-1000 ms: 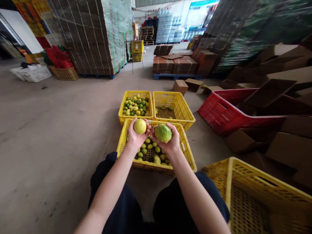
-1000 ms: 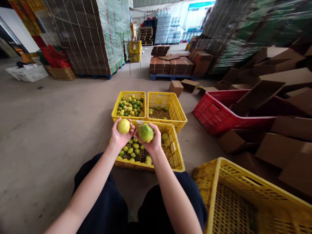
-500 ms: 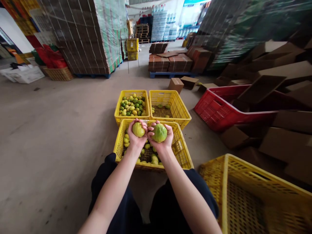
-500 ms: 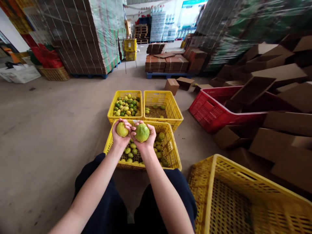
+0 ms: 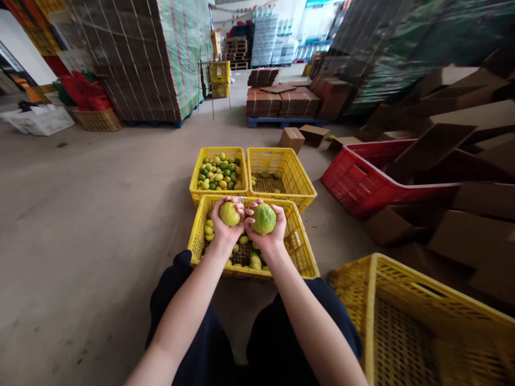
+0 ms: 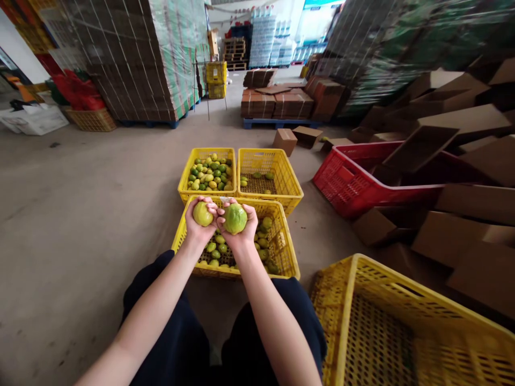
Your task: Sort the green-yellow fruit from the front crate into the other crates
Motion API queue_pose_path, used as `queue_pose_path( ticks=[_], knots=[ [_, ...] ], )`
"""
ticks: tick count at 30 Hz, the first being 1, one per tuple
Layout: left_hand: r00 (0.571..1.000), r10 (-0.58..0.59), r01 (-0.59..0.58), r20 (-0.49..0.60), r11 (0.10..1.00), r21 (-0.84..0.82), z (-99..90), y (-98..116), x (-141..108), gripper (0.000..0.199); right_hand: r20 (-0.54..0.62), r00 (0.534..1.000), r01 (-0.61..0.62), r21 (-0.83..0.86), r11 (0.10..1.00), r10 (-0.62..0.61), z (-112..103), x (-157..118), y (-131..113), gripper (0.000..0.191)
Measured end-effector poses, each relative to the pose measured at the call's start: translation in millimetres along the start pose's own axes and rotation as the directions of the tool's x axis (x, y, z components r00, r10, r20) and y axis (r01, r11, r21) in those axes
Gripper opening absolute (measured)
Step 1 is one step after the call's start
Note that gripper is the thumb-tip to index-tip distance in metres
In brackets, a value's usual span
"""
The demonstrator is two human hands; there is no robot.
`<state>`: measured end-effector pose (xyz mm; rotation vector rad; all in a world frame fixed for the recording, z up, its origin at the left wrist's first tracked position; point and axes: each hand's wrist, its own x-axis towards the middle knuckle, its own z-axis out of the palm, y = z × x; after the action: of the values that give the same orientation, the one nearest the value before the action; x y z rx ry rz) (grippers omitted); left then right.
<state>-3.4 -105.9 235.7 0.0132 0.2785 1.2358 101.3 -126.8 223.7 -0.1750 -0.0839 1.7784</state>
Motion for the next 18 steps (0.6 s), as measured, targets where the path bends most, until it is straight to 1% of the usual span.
queue_pose_path(
  ticks=[6,9,13,18],
  knots=[
    [1.0,0.026,-0.026,-0.01,0.999,0.034,1.4,0.9,-0.1,0.02,-0.024,1.0,-0.01,0.009,1.0,0.01,-0.1,0.9,0.2,0.018],
    [0.999,0.017,-0.016,-0.028,0.999,0.035,1.5,1.1,0.0,0.021,-0.022,1.0,-0.008,0.017,1.0,0.008,-0.3,1.2,0.2,0.018],
    [1.0,-0.004,0.004,-0.014,1.0,0.01,2.1,1.2,-0.4,0.026,-0.028,1.0,-0.005,0.017,1.0,0.006,1.0,0.7,0.3,0.017],
    [0.999,0.021,-0.018,-0.044,0.998,0.066,3.6,0.8,-1.3,0.025,-0.038,0.999,-0.004,0.011,1.0,0.004,2.0,0.2,0.3,0.017]
  ],
)
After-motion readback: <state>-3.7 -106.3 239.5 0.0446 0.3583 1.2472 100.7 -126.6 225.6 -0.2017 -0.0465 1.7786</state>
